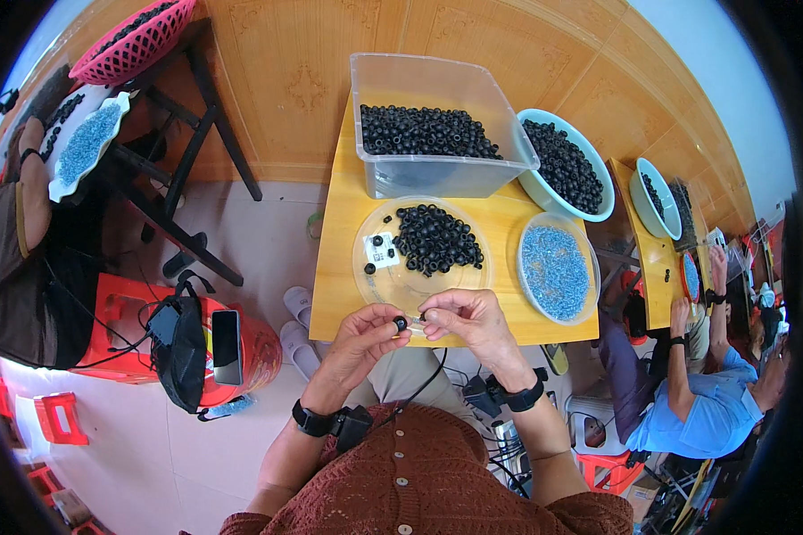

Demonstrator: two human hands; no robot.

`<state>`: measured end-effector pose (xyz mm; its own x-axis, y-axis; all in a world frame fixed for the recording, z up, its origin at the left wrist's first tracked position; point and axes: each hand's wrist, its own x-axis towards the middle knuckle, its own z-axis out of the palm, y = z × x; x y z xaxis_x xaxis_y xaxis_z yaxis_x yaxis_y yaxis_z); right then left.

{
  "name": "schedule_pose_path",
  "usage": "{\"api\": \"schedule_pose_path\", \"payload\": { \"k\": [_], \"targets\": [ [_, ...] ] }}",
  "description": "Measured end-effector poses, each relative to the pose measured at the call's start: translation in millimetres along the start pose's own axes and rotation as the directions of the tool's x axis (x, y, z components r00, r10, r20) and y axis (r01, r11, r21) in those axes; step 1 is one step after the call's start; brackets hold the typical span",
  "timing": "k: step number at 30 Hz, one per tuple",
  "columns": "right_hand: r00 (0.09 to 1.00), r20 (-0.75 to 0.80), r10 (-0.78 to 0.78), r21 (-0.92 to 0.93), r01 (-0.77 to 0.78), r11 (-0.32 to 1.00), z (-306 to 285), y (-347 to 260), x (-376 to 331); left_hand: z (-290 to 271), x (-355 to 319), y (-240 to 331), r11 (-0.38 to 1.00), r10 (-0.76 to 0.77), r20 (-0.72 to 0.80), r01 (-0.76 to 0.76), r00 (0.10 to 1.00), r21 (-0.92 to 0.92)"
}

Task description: Sort small black round components and insert small blue pieces into them.

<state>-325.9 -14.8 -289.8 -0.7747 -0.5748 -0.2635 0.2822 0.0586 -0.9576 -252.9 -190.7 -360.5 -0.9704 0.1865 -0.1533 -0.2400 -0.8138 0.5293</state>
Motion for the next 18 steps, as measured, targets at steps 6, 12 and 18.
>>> {"api": "schedule_pose_path", "payload": {
  "k": [6,12,18],
  "targets": [
    [1.000,-0.015,0.012,-0.072,-0.013,0.997,8,2,-2,4,-2,0,0.999,0.018,-0.031,-0.017,0.999,0.032],
    [0.996,-0.044,-0.071,-0.224,0.060,0.973,13,1,-5,-3,1,-4,0.997,-0.043,-0.036,0.041,0.998,-0.069],
    [0.979,-0.007,-0.204,-0.435,0.181,0.882,15,-4,-5,3,-1,-3,0.999,-0.041,-0.019,0.041,0.999,0.031]
  ]
}}
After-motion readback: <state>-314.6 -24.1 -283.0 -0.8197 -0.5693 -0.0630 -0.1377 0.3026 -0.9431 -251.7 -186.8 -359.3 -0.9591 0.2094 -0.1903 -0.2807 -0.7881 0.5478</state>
